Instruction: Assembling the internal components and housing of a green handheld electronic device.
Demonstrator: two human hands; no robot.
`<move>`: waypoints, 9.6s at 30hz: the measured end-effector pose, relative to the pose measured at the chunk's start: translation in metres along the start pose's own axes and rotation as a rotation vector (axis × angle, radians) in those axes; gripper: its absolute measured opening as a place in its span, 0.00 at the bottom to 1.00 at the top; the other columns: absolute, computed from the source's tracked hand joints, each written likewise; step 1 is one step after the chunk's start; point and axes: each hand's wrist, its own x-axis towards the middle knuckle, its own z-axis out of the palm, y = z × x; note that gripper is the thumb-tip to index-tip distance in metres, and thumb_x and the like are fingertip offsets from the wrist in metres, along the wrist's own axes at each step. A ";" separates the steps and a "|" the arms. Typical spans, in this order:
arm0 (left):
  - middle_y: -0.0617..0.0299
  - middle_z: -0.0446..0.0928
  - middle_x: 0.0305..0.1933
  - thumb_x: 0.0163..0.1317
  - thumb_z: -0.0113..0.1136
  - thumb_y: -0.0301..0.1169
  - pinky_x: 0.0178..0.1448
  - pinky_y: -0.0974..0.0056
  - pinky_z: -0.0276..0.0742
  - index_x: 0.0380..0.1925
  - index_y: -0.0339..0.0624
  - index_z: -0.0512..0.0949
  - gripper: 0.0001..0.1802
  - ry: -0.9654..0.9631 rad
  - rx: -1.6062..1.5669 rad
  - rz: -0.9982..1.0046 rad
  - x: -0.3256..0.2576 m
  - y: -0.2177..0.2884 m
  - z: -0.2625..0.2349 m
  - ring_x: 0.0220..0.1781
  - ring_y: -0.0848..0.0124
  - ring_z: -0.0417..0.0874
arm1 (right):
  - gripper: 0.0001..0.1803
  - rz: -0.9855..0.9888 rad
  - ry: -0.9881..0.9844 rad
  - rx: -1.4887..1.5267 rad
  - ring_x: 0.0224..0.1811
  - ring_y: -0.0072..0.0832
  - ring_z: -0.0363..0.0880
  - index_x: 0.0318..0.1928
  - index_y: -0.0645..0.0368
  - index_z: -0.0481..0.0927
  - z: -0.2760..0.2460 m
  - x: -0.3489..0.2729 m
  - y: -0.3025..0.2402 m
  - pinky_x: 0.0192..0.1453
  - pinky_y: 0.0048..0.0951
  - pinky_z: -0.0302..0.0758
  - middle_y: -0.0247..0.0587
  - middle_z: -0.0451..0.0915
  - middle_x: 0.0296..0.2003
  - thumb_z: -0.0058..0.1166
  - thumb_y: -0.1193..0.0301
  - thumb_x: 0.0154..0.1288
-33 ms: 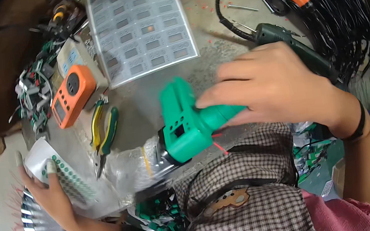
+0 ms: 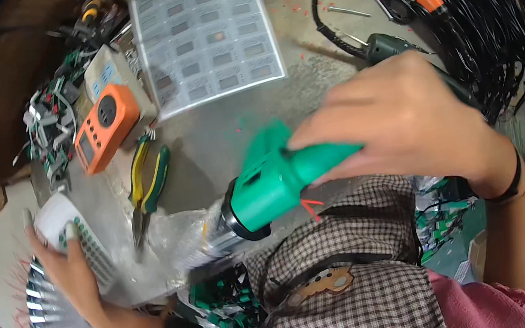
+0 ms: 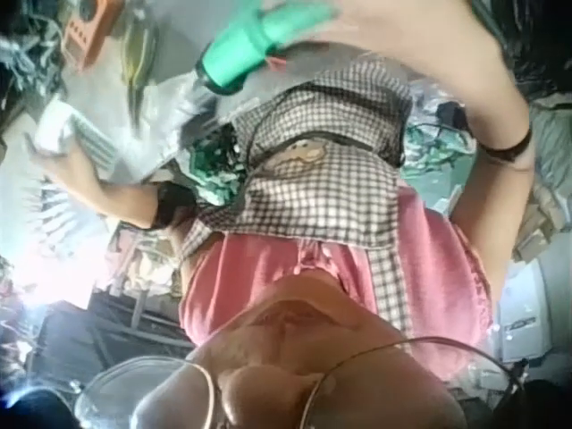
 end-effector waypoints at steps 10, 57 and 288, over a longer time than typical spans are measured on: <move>0.53 0.79 0.47 0.50 0.71 0.33 0.54 0.54 0.65 0.57 0.35 0.74 0.33 -0.254 -0.109 0.663 -0.108 0.150 0.080 0.51 0.57 0.76 | 0.13 0.314 -0.231 0.429 0.35 0.27 0.84 0.44 0.62 0.86 0.046 0.037 0.038 0.43 0.29 0.80 0.39 0.85 0.31 0.67 0.68 0.61; 0.56 0.78 0.48 0.51 0.57 0.18 0.52 0.54 0.71 0.51 0.41 0.79 0.24 0.249 0.410 0.517 0.096 -0.093 0.053 0.52 0.57 0.76 | 0.27 0.550 0.132 0.916 0.46 0.21 0.77 0.65 0.60 0.74 0.054 0.048 -0.010 0.50 0.25 0.78 0.35 0.79 0.43 0.60 0.78 0.65; 0.50 0.73 0.49 0.28 0.82 0.29 0.55 0.54 0.72 0.55 0.36 0.74 0.46 -0.354 -0.092 0.528 -0.090 0.076 0.102 0.50 0.52 0.74 | 0.08 0.362 0.100 0.390 0.33 0.56 0.83 0.37 0.69 0.73 0.083 0.045 -0.057 0.35 0.51 0.79 0.59 0.82 0.33 0.52 0.81 0.56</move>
